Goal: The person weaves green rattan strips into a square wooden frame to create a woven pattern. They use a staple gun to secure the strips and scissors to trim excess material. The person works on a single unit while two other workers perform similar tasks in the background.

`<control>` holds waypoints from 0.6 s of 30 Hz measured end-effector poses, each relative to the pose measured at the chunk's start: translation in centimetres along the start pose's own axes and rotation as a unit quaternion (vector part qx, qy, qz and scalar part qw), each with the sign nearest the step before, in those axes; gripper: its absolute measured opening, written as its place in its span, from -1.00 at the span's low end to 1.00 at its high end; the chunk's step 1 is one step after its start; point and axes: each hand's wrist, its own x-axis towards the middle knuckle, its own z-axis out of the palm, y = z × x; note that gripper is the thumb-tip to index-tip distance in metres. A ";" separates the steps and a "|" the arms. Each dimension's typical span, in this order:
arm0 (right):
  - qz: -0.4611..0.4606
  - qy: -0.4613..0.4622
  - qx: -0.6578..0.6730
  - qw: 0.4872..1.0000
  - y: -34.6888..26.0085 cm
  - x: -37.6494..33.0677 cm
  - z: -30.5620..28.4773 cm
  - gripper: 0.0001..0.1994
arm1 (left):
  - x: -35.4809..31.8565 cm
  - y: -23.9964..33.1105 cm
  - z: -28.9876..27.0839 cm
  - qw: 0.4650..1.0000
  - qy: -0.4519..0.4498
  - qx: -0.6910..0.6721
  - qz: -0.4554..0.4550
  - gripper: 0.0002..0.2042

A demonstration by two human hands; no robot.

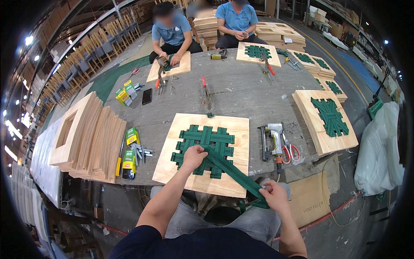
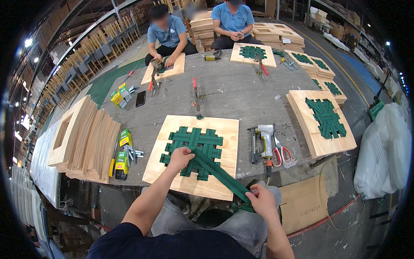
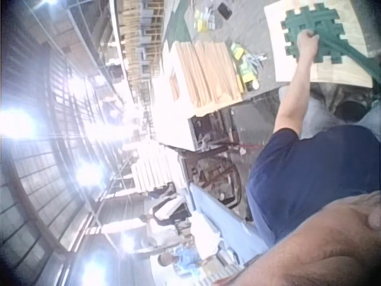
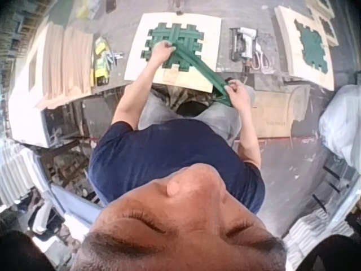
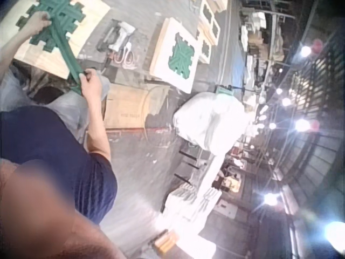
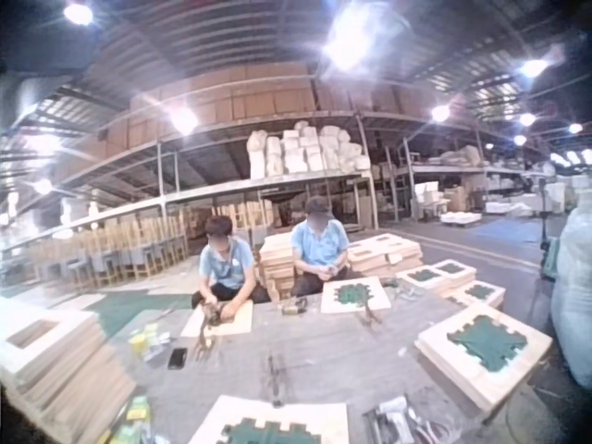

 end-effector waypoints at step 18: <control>0.175 -0.281 0.469 0.819 -13.6 11.7 17.1 -0.06 | 0.2 0.4 0.4 0.996 0.001 0.075 -0.042 -0.73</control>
